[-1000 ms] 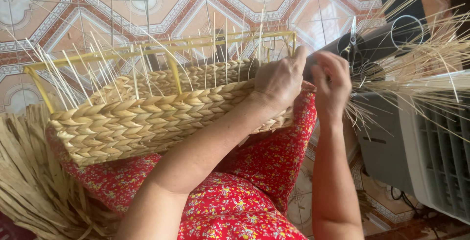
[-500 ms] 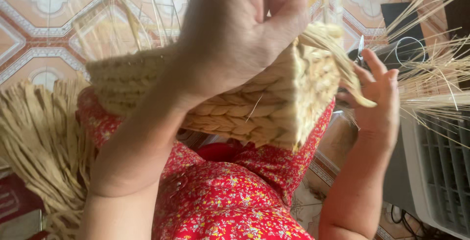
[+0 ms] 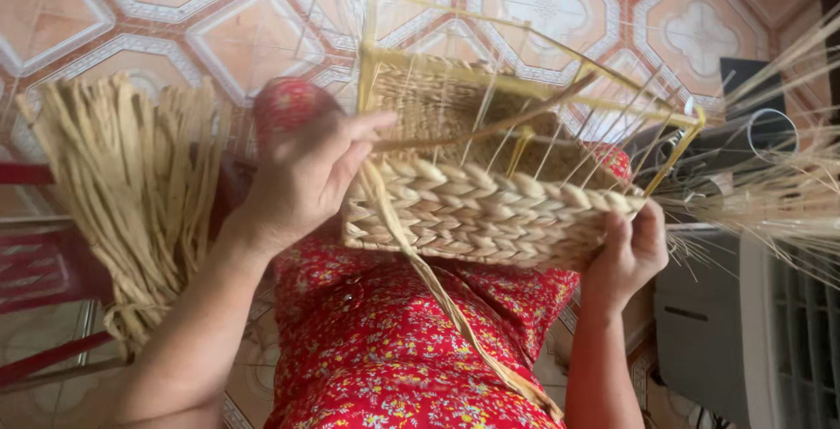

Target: The person weaves a basket using dried palm leaves and a yellow metal frame. They interlace the leaves through the frame's vertical supports to build up the basket's sides.

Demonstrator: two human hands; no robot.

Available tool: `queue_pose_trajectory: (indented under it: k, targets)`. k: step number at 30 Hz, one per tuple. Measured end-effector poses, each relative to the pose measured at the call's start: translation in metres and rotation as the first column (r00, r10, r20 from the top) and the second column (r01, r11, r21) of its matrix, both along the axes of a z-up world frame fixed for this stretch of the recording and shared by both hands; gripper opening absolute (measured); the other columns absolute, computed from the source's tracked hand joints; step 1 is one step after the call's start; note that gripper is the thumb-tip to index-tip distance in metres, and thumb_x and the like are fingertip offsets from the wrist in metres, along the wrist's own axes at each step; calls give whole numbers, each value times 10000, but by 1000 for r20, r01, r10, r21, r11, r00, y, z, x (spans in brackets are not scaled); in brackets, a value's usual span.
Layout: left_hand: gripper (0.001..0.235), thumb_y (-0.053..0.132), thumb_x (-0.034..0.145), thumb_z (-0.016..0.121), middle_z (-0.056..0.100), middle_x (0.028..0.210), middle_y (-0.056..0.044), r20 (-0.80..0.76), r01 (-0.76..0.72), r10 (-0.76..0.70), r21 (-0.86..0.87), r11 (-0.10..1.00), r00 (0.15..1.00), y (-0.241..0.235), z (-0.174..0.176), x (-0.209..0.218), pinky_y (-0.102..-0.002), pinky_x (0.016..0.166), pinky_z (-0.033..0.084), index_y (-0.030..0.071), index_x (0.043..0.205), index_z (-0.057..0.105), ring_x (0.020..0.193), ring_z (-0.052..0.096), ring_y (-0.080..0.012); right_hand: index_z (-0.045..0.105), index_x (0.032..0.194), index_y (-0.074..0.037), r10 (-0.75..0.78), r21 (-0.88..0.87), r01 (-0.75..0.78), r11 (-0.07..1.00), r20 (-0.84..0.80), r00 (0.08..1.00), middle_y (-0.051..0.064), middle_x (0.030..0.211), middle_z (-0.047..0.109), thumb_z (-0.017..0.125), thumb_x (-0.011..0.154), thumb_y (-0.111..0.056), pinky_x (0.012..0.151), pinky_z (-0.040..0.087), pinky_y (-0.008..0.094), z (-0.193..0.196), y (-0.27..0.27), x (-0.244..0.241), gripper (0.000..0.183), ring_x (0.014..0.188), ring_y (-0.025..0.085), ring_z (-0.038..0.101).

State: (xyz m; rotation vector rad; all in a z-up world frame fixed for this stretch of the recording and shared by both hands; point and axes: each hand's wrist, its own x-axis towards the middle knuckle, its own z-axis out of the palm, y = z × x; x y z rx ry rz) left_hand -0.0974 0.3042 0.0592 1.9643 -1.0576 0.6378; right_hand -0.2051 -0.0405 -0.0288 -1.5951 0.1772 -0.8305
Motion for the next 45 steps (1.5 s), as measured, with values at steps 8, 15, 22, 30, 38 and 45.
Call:
queue_pose_trajectory:
  k: [8,15,22,30,38,45]
  targets:
    - [298,73,853,717,549,1041,-118,-41,-245,246,39,969,968,15,-23,-46,-238,741,634,39,1109,568,848,668,-192,521,1255,17,-47,-329,75,941,91,995,28,1227,530,636,957,-99,915,515,242,11,33,-13,340,1102,100,563]
    - [161,3,958,703,595,976,-73,19,-185,184,113,976,983,13,-34,-37,-191,611,591,32,1048,573,751,641,-139,662,1033,8,366,-619,-289,730,-3,931,97,1021,666,603,922,41,697,571,302,61,93,-13,130,904,203,665]
    - [137,42,1004,607,711,940,-67,-187,27,-44,-94,995,981,24,-29,-29,-212,616,605,81,1091,509,814,715,-148,643,1196,50,507,-742,-516,428,-276,817,106,942,657,728,891,-6,619,572,278,97,158,55,322,772,178,669]
    - [40,66,1032,563,694,752,-49,-525,44,42,150,988,850,21,-7,-22,-202,379,529,60,1027,523,522,659,-113,713,992,-54,613,-847,-360,392,-52,788,56,973,686,729,872,-42,634,532,298,109,177,50,122,802,154,663]
    - [114,87,955,616,690,874,-52,-174,147,-146,-6,989,974,14,-7,-14,-174,447,548,63,1066,607,575,634,-108,683,1004,-9,175,-938,-275,211,-241,955,59,851,651,757,832,-184,605,482,331,139,145,29,256,713,184,592]
    - [118,167,1053,582,760,925,-41,-598,-14,-49,-101,995,800,14,-20,-24,-180,527,584,107,1105,670,720,712,-92,703,910,-105,197,-865,-408,292,-363,911,19,775,625,762,836,-79,602,460,347,105,124,34,98,685,182,567]
